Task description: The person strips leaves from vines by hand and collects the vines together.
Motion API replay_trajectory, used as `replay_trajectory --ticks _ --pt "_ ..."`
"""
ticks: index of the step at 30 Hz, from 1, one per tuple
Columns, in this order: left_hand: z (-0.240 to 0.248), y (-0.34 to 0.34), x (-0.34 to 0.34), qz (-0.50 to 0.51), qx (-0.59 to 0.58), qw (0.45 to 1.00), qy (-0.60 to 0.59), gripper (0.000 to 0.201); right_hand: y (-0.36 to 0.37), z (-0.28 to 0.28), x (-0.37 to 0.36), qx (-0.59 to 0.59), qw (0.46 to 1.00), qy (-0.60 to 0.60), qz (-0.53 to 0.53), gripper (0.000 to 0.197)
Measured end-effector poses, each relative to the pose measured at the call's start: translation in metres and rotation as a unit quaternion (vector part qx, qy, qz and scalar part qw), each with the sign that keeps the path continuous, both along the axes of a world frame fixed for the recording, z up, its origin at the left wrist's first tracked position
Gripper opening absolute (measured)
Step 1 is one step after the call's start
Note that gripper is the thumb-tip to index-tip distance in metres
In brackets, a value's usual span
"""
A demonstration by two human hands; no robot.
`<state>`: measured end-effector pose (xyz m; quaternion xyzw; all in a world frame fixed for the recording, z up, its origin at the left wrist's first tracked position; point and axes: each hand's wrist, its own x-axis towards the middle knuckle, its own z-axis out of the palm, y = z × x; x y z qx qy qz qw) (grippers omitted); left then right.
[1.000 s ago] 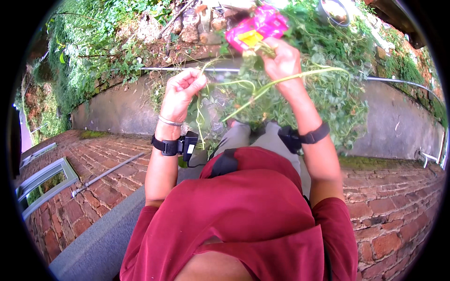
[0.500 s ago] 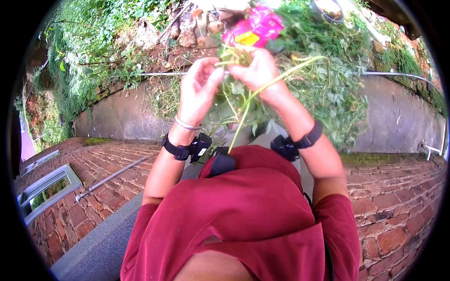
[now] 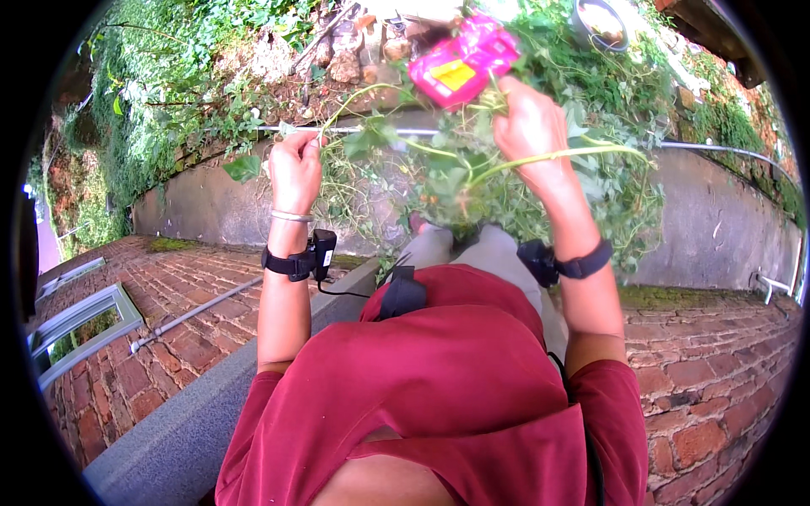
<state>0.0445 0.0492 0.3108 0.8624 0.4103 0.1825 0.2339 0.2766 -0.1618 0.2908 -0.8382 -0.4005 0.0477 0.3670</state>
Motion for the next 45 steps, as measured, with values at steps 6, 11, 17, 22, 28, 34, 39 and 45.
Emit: replay_trajectory --ticks 6,11,17,22,28,34,39,45 --pt "0.037 -0.003 0.020 -0.067 -0.549 0.817 -0.160 0.019 0.015 0.026 -0.014 0.194 0.923 0.277 0.183 0.011" --pt "0.061 -0.031 0.053 -0.150 -0.554 0.802 -0.166 0.019 0.033 0.028 -0.038 0.251 0.795 0.499 0.236 0.035" --pt "0.046 -0.037 0.076 -0.150 -0.534 0.810 -0.192 0.020 0.031 0.037 -0.039 0.141 0.809 0.545 0.172 0.023" --pt "0.021 -0.037 0.073 -0.169 -0.423 0.887 -0.078 0.025 0.029 0.016 -0.032 0.060 0.974 0.130 0.175 0.020" --pt "0.042 -0.010 0.049 -0.103 -0.565 0.802 -0.165 0.022 0.007 0.016 0.017 0.217 0.962 0.160 0.049 0.025" --pt "0.027 -0.039 0.085 -0.074 -0.564 0.696 -0.438 0.026 0.032 0.040 -0.040 0.226 0.884 0.332 0.239 0.035" --pt "0.011 -0.065 0.104 -0.006 -0.504 0.681 -0.531 0.021 0.034 0.027 -0.053 0.175 0.850 0.465 0.176 0.017" --pt "-0.016 -0.018 0.078 0.013 -0.636 0.559 -0.531 0.023 0.018 0.026 -0.036 0.007 0.872 0.420 0.250 0.019"
